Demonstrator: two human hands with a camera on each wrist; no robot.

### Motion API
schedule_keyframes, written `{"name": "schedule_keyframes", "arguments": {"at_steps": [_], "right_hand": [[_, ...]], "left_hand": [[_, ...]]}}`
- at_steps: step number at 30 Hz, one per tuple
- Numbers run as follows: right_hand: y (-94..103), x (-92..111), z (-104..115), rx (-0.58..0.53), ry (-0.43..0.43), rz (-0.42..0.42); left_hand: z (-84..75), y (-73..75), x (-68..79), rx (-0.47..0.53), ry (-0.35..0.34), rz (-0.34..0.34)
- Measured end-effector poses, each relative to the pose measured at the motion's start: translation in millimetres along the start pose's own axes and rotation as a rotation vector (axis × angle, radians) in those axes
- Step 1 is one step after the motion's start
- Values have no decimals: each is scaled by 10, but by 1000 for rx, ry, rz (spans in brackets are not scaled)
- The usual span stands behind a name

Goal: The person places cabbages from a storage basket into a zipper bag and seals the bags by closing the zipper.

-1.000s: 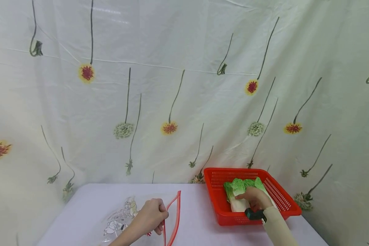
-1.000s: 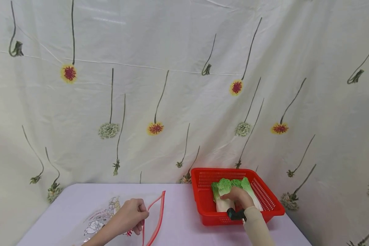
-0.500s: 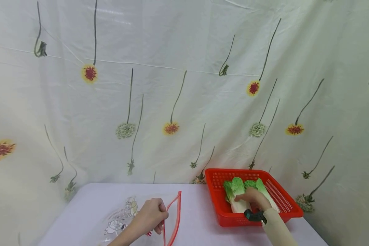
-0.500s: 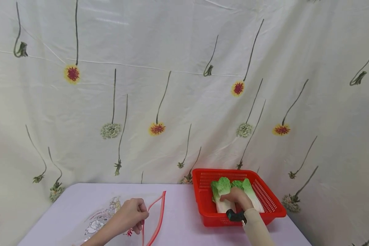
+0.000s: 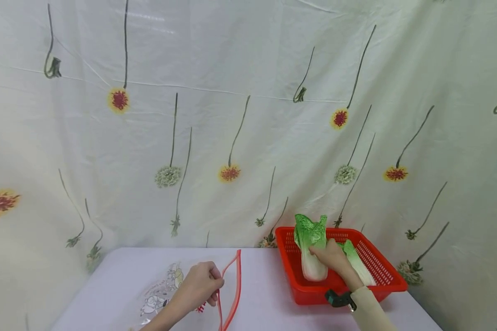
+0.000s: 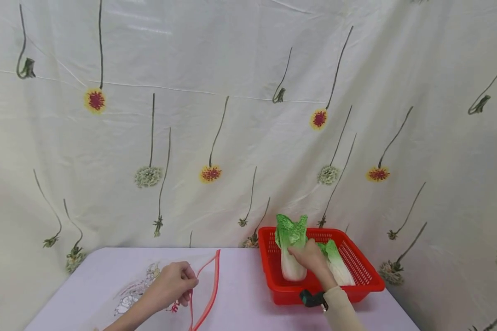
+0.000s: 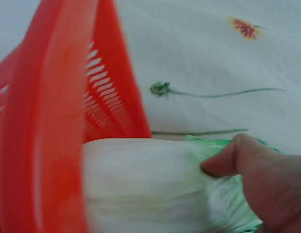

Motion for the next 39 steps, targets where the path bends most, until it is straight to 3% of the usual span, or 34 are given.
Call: {"name": "schedule_keyframes", "arguments": {"at_steps": [9, 12, 20, 27, 30, 34, 39], "right_hand": [[108, 210, 479, -256, 27, -53], [69, 325, 675, -332, 77, -52], [-291, 707, 1156, -410, 209, -9], [-645, 927, 1396, -479, 353, 30], [-783, 988, 1406, -492, 335, 90], [-937, 1046, 1398, -513, 280, 240], [-1032, 1063, 1406, -719, 255, 349]], "left_hand": [[9, 14, -31, -15, 9, -48], [23, 11, -41, -3, -10, -47], [25, 17, -58, -7, -30, -48], [-20, 26, -53, 2, -75, -108], [-44, 26, -44, 6, -88, -146], [-57, 13, -34, 19, -101, -154], [-51, 0, -35, 47, -111, -149]]}}
Point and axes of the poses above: each hand's wrist, its own x-axis away from the middle knuckle, its own y-axis out of the back of the hand, z = x × y, the point moved 3 cm from there along -x, towards the middle knuckle, and after that the axes turned 14 degrees about x, right-handed, at the moved point
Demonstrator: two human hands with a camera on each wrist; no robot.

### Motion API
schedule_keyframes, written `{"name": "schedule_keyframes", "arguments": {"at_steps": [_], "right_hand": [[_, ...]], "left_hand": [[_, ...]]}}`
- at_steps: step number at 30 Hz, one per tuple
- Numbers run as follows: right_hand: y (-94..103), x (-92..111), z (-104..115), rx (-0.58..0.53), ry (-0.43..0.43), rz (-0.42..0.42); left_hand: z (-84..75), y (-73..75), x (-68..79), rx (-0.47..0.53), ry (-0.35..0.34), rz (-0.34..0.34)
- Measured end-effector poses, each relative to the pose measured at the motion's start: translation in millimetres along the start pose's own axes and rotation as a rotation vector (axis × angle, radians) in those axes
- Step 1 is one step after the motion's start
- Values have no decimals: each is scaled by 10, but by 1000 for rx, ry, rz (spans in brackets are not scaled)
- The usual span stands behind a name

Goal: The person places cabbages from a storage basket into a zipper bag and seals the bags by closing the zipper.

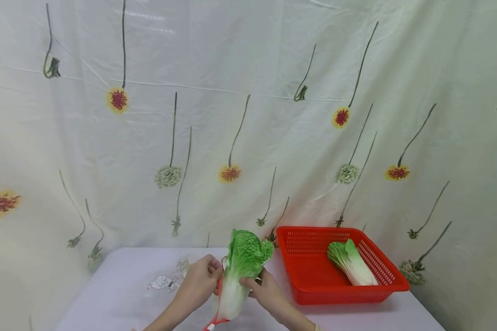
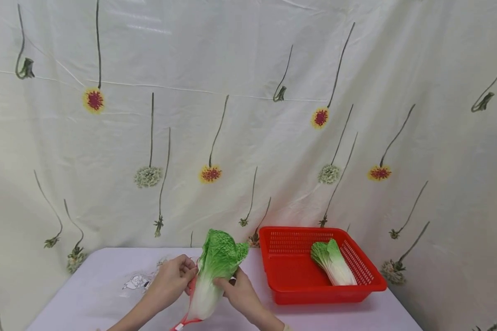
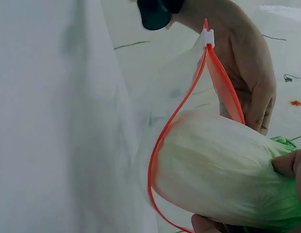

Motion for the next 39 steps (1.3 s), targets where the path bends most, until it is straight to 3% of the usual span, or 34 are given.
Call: {"name": "schedule_keyframes", "arguments": {"at_steps": [6, 11, 15, 19, 22, 24, 29, 33, 39], "right_hand": [[7, 17, -21, -250, 20, 81], [18, 32, -31, -275, 50, 174], [23, 34, -34, -246, 54, 167], [8, 47, -52, -359, 68, 203], [-25, 68, -83, -419, 102, 297], [-54, 82, -106, -394, 129, 376], [-130, 127, -161, -144, 176, 530], [-95, 161, -125, -3, 211, 568], [21, 158, -43, 32, 283, 618]], "left_hand": [[-25, 19, 3, 0, -21, -45], [-18, 36, 20, 1, -28, -68], [6, 24, 28, 6, -16, -64], [8, 31, 36, -4, -23, -74], [-12, 49, 44, -7, -34, -88], [-31, 60, 48, -11, -32, -94], [-80, 72, 62, -11, -22, -93], [-112, 84, 86, -26, -36, -111], [-158, 89, 107, -42, -39, -113]]}}
Point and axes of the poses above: each hand's wrist, its own x-axis away from the middle knuckle, its own y-axis out of the back of the hand, z = x × y, the point moved 3 cm from there along -x, towards the middle knuckle, and after that the axes turned 14 degrees about x, right-handed, at the moved point
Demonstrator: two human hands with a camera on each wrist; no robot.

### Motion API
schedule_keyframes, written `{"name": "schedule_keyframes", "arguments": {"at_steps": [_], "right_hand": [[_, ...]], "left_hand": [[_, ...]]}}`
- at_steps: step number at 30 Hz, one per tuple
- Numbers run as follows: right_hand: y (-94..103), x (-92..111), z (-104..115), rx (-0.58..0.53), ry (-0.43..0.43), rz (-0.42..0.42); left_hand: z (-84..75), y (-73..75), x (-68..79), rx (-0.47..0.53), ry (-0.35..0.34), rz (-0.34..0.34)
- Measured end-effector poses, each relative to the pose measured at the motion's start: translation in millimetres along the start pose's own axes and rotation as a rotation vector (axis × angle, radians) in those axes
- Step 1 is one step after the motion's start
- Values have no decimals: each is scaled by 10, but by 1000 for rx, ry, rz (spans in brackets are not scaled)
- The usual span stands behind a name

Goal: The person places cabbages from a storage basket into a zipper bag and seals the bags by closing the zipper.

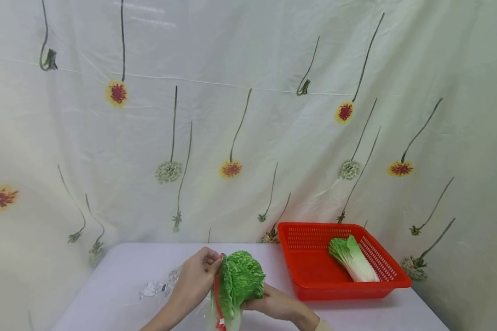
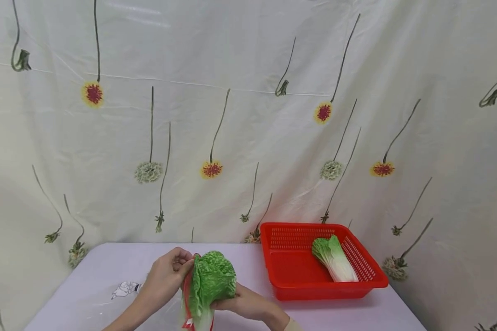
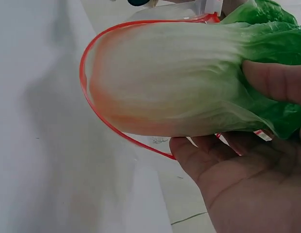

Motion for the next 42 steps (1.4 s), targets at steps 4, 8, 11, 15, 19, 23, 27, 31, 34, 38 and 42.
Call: {"name": "schedule_keyframes", "arguments": {"at_steps": [4, 8, 11, 15, 19, 23, 27, 31, 34, 38, 42], "right_hand": [[-25, -10, -18, -20, -33, 56], [-27, -1, 30, 77, -135, 23], [6, 25, 114, 254, -196, -59], [54, 63, 226, 469, -240, -154], [85, 82, 286, 592, -250, -237], [73, 77, 271, 518, -291, -316], [23, 29, 218, 312, -347, -373], [-60, -16, 146, 222, -429, -419], [-119, -38, 105, 238, -460, -455], [-129, -24, 127, 262, -467, -456], [-81, 52, 256, 210, -482, -406]], "left_hand": [[-34, -2, 48, -11, -15, -12], [-56, -17, 128, -18, -51, -2], [-92, -46, 185, -30, -96, 21], [-143, -91, 253, -42, -153, 43], [-134, -194, 309, -47, -184, 115], [-55, -298, 322, -49, -194, 170], [-38, -324, 306, -39, -181, 146], [-118, -320, 279, -12, -190, 86], [-158, -334, 283, 3, -186, 113], [-147, -331, 290, -13, -157, 147], [-125, -255, 259, -23, -107, 105]]}}
Point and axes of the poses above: each hand's wrist, its own x-axis away from the middle knuckle, its own y-axis out of the back of the hand, z = x × y, the point moved 3 cm from there along -x, towards the middle knuckle, and after that the axes turned 14 degrees about x, right-handed, at the moved point
